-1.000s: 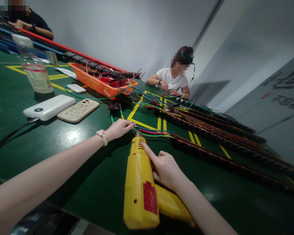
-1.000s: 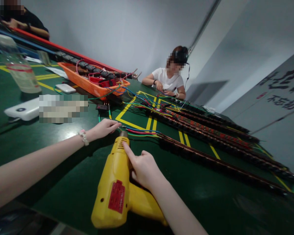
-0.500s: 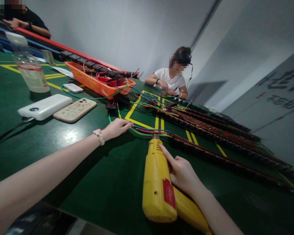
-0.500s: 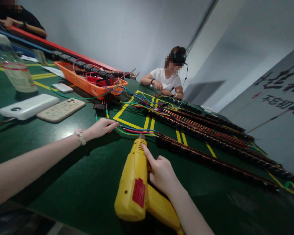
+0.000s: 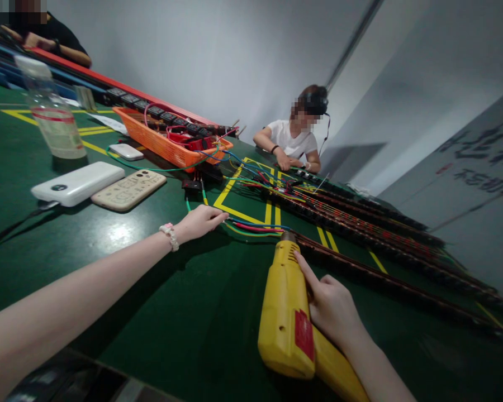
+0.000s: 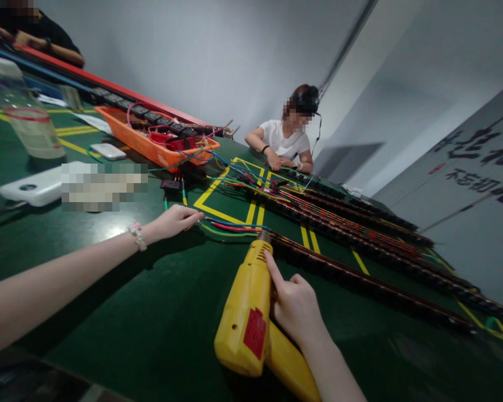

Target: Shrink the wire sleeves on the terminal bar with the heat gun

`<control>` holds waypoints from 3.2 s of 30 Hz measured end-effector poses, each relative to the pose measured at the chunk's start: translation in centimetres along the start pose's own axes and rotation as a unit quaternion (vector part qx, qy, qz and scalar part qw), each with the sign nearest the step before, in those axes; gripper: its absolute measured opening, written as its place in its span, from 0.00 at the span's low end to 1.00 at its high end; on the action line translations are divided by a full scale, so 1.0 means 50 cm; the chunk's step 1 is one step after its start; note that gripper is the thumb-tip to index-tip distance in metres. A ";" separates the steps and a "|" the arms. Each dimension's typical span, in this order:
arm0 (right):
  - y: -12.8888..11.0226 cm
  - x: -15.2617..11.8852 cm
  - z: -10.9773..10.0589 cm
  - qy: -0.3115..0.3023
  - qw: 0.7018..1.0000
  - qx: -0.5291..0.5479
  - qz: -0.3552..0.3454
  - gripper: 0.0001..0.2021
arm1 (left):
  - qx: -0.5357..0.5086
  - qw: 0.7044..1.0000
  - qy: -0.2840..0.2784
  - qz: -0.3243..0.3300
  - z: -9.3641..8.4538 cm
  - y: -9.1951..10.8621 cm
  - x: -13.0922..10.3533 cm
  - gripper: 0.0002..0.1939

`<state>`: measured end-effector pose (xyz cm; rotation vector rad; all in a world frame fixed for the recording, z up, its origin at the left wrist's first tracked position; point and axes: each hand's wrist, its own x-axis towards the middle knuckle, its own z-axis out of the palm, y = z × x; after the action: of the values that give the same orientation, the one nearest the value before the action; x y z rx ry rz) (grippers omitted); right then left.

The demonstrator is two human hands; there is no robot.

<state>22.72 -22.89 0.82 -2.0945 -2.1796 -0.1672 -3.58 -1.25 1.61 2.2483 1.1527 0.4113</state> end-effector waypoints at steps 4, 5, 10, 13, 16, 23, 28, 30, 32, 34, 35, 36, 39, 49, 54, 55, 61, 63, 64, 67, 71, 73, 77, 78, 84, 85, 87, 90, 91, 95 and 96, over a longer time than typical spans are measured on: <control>0.002 0.000 0.003 0.001 1.000 0.000 0.005 0.39 | 0.002 1.000 0.002 0.002 -0.001 0.001 -0.002 0.33; 0.002 0.001 0.002 -0.012 1.000 0.004 0.010 0.39 | 0.003 1.000 0.003 0.002 -0.002 0.002 -0.002 0.33; -0.005 0.006 -0.005 -0.067 0.997 0.029 0.021 0.39 | 0.003 1.000 0.007 0.002 -0.001 0.001 0.000 0.33; -0.008 0.008 -0.004 -0.077 0.996 0.036 0.023 0.39 | 0.001 1.000 0.012 0.008 0.003 -0.001 0.004 0.32; -0.014 0.009 -0.001 -0.074 0.996 0.044 0.009 0.38 | -0.009 1.000 0.018 0.021 0.005 -0.003 0.005 0.32; -0.065 0.028 -0.001 -0.037 0.994 0.069 -0.075 0.40 | -0.006 1.000 0.022 0.011 0.005 -0.001 0.004 0.32; -0.107 0.050 -0.007 -0.029 0.989 0.075 -0.122 0.42 | -0.011 0.999 0.027 0.016 0.004 0.001 0.004 0.32; -0.122 0.060 -0.011 -0.033 0.988 0.076 -0.131 0.42 | -0.012 0.999 0.029 0.024 0.005 0.001 0.005 0.32; -0.138 0.070 -0.018 -0.047 0.987 0.072 -0.138 0.41 | -0.014 0.999 0.030 0.029 0.006 -0.001 0.006 0.32; -0.154 0.082 -0.025 -0.066 0.985 0.061 -0.145 0.41 | -0.015 0.999 0.030 0.028 0.008 -0.001 0.006 0.32; -0.162 0.088 -0.028 -0.075 0.984 0.054 -0.150 0.41 | -0.014 0.999 0.030 0.026 0.008 -0.001 0.006 0.32; -0.170 0.094 -0.031 -0.081 0.983 0.049 -0.156 0.42 | -0.012 0.999 0.030 0.024 0.008 -0.001 0.005 0.32; -0.189 0.109 -0.034 -0.098 0.977 0.054 -0.181 0.43 | -0.005 1.000 0.026 0.016 0.006 0.001 0.004 0.33; -0.196 0.119 -0.029 -0.106 0.970 0.058 -0.211 0.44 | -0.021 0.999 0.013 0.023 0.003 0.001 0.004 0.33; -0.191 0.116 -0.021 -0.075 0.970 0.067 -0.223 0.43 | -0.022 0.999 0.011 0.021 0.002 0.003 0.004 0.34; -0.190 0.115 -0.020 -0.071 0.970 0.067 -0.224 0.43 | -0.018 1.000 0.011 0.021 0.003 0.003 0.005 0.34; -0.166 0.099 -0.016 -0.051 0.972 0.080 -0.217 0.44 | -0.017 1.000 0.012 0.023 0.002 0.005 0.002 0.33; -0.153 0.089 -0.016 -0.041 0.974 0.078 -0.210 0.44 | -0.023 0.999 0.007 0.021 -0.001 0.007 -0.001 0.32; -0.146 0.084 -0.016 -0.036 0.975 0.081 -0.206 0.45 | -0.025 1.000 0.005 0.018 -0.002 0.009 -0.002 0.32; -0.125 0.066 -0.016 -0.017 0.977 0.091 -0.192 0.46 | -0.026 1.000 0.004 0.007 -0.003 0.011 -0.003 0.31; -0.097 0.045 -0.016 0.008 0.982 0.084 -0.170 0.44 | -0.023 1.000 0.004 -0.003 -0.001 0.010 -0.002 0.32; -0.082 0.037 -0.014 0.012 0.984 0.086 -0.156 0.43 | -0.021 1.000 0.002 -0.005 -0.001 0.009 -0.002 0.32; -0.048 0.022 -0.005 0.026 0.989 0.073 -0.123 0.42 | -0.014 1.000 0.001 -0.006 -0.002 0.008 -0.004 0.33; -0.040 0.019 -0.003 0.033 0.991 0.059 -0.115 0.41 | -0.011 1.000 0.002 -0.007 -0.003 0.009 -0.004 0.33; -0.001 -0.005 -0.006 0.078 0.993 -0.014 -0.093 0.43 | -0.007 1.000 0.001 -0.011 -0.003 0.010 -0.004 0.33; 0.003 -0.008 -0.007 0.081 0.993 -0.019 -0.088 0.42 | -0.007 1.000 0.002 -0.009 -0.003 0.010 -0.004 0.33; 0.007 -0.012 -0.008 0.084 0.993 -0.025 -0.076 0.41 | -0.007 1.000 0.002 -0.008 -0.003 0.010 -0.004 0.32; 0.009 -0.013 -0.008 0.079 0.994 -0.029 -0.070 0.41 | -0.004 1.000 0.002 -0.007 -0.002 0.007 -0.003 0.32; 0.008 -0.012 -0.007 0.077 0.994 -0.029 -0.071 0.41 | -0.004 1.000 0.003 -0.006 -0.002 0.006 -0.002 0.32; 0.005 -0.009 -0.006 0.065 0.994 -0.023 -0.081 0.44 | -0.001 1.000 0.003 -0.006 0.000 0.005 -0.001 0.32; 0.003 -0.008 -0.006 0.061 0.994 -0.021 -0.083 0.44 | 0.000 1.000 0.005 -0.007 0.000 0.006 -0.001 0.32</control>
<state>22.89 -23.33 1.04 -1.8681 -2.2937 -0.3504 -3.42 -1.41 1.80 2.2403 1.1720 0.4164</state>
